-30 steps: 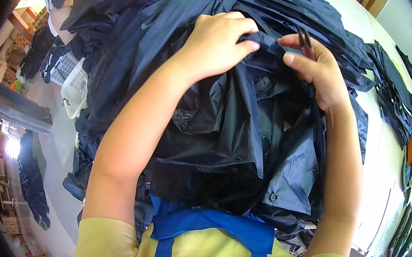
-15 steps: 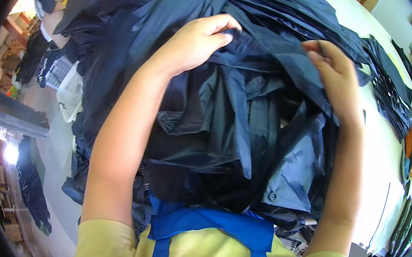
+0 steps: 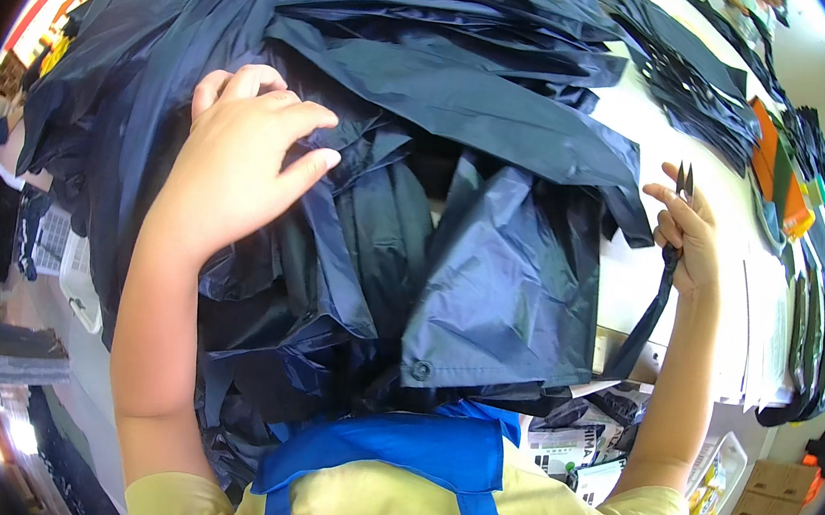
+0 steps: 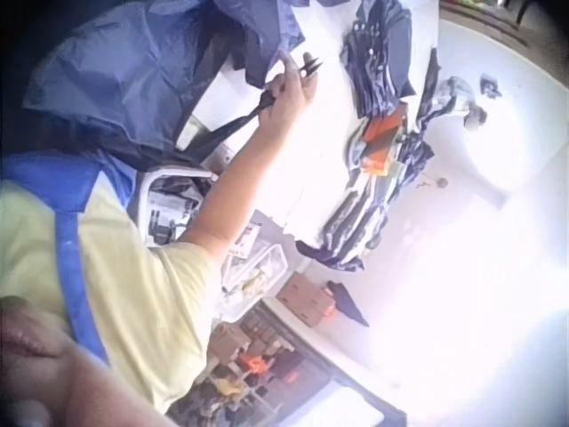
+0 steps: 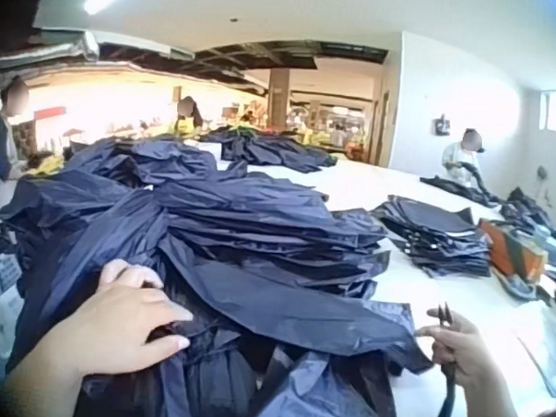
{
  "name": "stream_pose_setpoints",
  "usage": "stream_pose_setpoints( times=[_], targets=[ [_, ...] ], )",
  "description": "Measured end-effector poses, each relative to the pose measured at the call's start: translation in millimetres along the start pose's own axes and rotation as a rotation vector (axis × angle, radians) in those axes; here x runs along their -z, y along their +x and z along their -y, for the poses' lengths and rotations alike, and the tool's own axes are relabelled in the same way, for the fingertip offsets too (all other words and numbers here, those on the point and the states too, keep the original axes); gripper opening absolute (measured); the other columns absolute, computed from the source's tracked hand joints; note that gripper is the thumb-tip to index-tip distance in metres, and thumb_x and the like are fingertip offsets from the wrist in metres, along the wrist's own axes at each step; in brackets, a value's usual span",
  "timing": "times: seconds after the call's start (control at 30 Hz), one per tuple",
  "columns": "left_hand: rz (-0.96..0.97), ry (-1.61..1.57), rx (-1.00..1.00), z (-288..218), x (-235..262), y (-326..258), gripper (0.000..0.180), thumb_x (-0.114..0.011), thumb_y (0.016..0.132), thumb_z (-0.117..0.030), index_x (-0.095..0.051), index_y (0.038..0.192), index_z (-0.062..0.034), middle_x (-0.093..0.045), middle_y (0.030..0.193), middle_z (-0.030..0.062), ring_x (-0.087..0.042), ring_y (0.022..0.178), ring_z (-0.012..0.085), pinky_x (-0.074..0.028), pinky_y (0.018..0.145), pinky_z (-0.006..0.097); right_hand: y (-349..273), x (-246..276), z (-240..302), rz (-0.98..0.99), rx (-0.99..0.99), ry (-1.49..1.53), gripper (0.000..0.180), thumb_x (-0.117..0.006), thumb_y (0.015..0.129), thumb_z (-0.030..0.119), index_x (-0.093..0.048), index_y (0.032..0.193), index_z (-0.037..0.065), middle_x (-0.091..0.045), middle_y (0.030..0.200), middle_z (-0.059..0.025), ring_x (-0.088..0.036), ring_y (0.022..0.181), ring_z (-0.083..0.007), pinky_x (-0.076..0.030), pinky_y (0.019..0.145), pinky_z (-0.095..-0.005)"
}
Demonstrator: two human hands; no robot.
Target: The person repeatedly picks up dark fabric pieces from a large pile and uses small scissors to trim edges and remove loose threads. The person handles the fabric one at a time, turning pieces over to access different sides, and places trimmed pieces back onto the pile.
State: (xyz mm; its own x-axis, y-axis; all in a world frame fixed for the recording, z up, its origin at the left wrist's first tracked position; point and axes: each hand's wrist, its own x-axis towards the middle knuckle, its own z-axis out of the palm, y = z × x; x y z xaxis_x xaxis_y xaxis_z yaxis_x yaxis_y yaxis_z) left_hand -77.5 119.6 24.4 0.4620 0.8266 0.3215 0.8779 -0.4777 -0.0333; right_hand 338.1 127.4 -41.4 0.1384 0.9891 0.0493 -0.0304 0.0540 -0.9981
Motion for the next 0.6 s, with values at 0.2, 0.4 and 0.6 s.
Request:
stream_pose_setpoints(
  times=[0.2,0.4,0.6],
  targets=[
    [0.197,0.015,0.058,-41.0,12.1,15.1,0.038,-0.065,0.081,-0.024,-0.06,0.116,-0.0102,-0.064,0.107,0.0107,-0.051,0.114,0.0293,-0.027,0.105,0.046,-25.2,4.9,-9.0,-0.085,-0.128,-0.359,0.046,-0.063,0.085,0.016,-0.047,0.126,0.002,-0.054,0.078,0.0003,-0.038,0.059,-0.0032,-0.031,0.051,-0.0179],
    [-0.149,-0.445,-0.316,-77.2,9.0,32.4,0.051,-0.068,0.077,-0.016,-0.053,0.125,-0.007,-0.048,0.131,0.015,-0.047,0.121,0.0319,-0.04,0.099,0.041,-59.8,-30.0,15.9,-0.026,0.096,0.121,0.044,-0.054,0.083,0.003,-0.049,0.126,-0.004,-0.062,0.098,-0.0077,-0.038,0.051,-0.0004,-0.028,0.046,-0.0142],
    [-0.118,-0.728,-0.364,-140.6,-12.6,38.1,0.04,-0.072,0.07,-0.006,-0.057,0.108,-0.0061,-0.058,0.104,0.0137,-0.059,0.096,0.0308,-0.05,0.08,0.035,-107.6,-74.1,38.6,0.346,0.207,0.134,0.051,-0.046,0.08,-0.01,-0.043,0.128,0.002,-0.057,0.122,-0.0123,-0.05,0.076,-0.0037,-0.04,0.066,-0.017]
  ],
)
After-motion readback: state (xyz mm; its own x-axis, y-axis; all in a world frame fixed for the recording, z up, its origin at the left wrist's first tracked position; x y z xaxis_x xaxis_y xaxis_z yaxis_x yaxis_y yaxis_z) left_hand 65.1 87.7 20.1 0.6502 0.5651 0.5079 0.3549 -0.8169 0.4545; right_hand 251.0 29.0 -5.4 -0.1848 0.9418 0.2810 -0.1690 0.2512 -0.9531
